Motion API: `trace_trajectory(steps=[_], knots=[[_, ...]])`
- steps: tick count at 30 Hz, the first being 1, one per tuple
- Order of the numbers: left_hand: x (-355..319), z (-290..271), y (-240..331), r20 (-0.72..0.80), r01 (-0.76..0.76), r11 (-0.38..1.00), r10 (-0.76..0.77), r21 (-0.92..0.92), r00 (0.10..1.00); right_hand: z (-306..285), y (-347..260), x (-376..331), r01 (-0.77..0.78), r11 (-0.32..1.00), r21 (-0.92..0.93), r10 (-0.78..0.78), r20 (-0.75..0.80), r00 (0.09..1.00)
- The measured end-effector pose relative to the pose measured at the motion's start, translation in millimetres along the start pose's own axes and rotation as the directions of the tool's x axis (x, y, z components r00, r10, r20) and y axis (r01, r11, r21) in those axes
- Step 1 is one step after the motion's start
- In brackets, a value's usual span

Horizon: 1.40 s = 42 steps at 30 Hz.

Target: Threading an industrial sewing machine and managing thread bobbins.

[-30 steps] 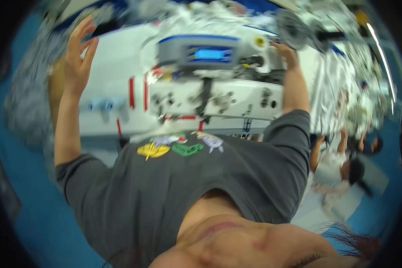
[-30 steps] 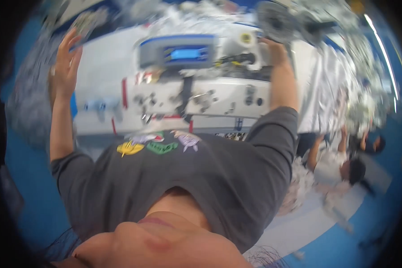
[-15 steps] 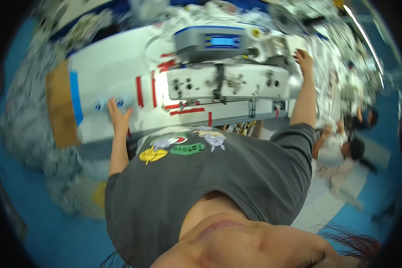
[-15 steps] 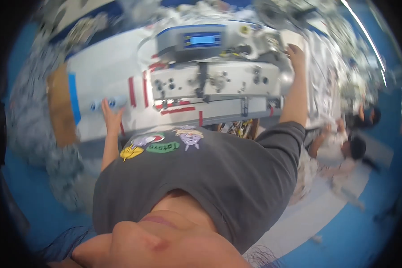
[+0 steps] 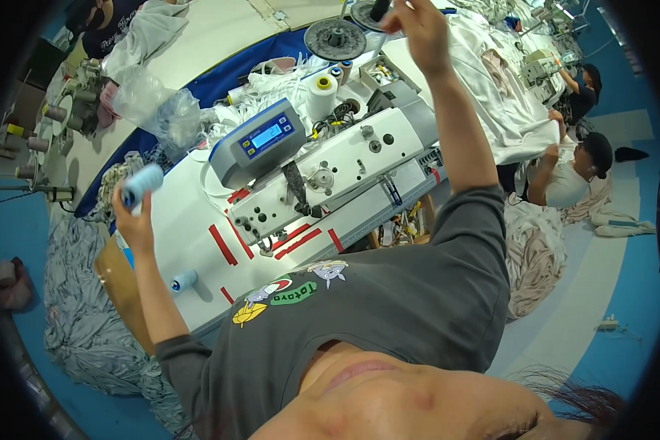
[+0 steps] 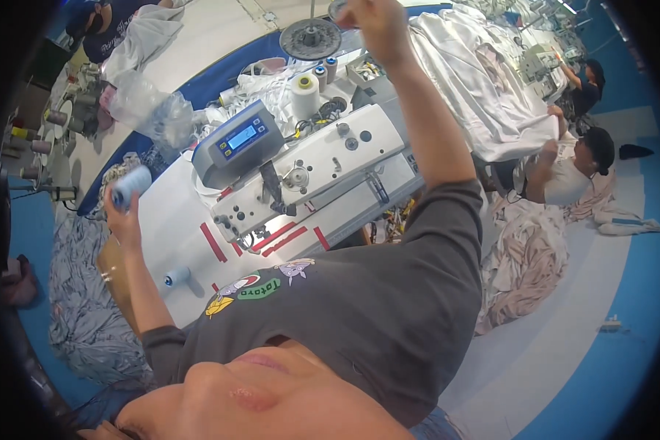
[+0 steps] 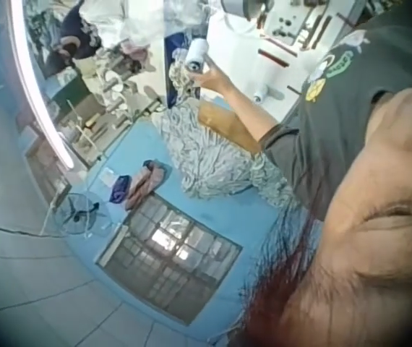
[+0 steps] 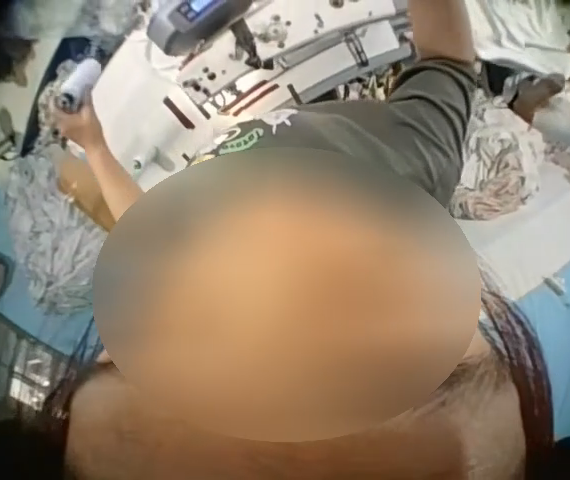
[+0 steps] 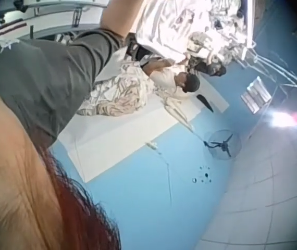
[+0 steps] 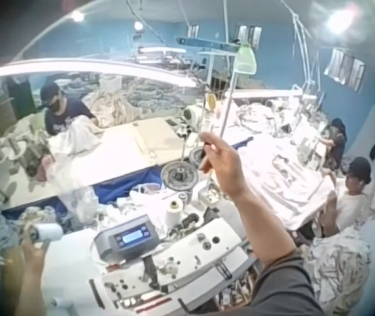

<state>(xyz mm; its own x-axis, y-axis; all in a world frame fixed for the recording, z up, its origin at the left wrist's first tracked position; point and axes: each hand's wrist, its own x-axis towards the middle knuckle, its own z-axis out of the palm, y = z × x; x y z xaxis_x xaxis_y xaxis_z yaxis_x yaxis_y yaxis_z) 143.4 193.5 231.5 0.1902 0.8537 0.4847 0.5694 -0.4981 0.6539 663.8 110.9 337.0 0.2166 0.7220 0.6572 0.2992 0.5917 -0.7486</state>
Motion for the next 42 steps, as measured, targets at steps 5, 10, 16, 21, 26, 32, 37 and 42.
trace_trajectory(steps=[5,10,16,21,26,32,37,42], knots=[[99.5,49.6,114.4,0.237,-0.157,0.985,0.169,-0.070,0.957,50.3,1.4,59.1,-0.309,0.937,0.164,0.314,-0.002,0.950],[159.3,115.8,194.5,0.187,-0.313,0.910,0.369,-0.273,0.910,29.8,2.6,27.4,-0.310,0.947,0.089,0.314,-0.046,0.948],[214.4,199.1,262.9,0.239,-0.231,0.799,0.419,-0.556,0.876,3.3,-2.1,-39.0,-0.124,0.961,0.248,0.170,-0.170,0.971],[227.1,223.0,291.1,0.169,-0.351,0.708,0.551,-0.613,0.817,5.7,-8.1,-56.4,-0.139,0.955,0.263,0.190,-0.180,0.965],[211.9,250.7,291.1,0.310,-0.504,0.755,0.641,-0.418,0.703,2.1,-2.1,-64.0,-0.161,0.963,0.214,0.196,-0.151,0.969],[207.1,286.1,256.4,0.414,-0.519,0.811,0.584,-0.269,0.698,7.3,11.2,-58.3,-0.131,0.969,0.208,0.160,-0.134,0.978],[195.1,289.3,250.3,0.503,-0.358,0.870,0.489,-0.338,0.713,8.2,16.3,-59.4,-0.147,0.968,0.203,0.176,-0.131,0.976],[198.5,292.9,233.7,0.532,-0.221,0.841,0.494,-0.494,0.687,8.2,19.8,-58.2,-0.127,0.970,0.208,0.153,-0.115,0.982]])
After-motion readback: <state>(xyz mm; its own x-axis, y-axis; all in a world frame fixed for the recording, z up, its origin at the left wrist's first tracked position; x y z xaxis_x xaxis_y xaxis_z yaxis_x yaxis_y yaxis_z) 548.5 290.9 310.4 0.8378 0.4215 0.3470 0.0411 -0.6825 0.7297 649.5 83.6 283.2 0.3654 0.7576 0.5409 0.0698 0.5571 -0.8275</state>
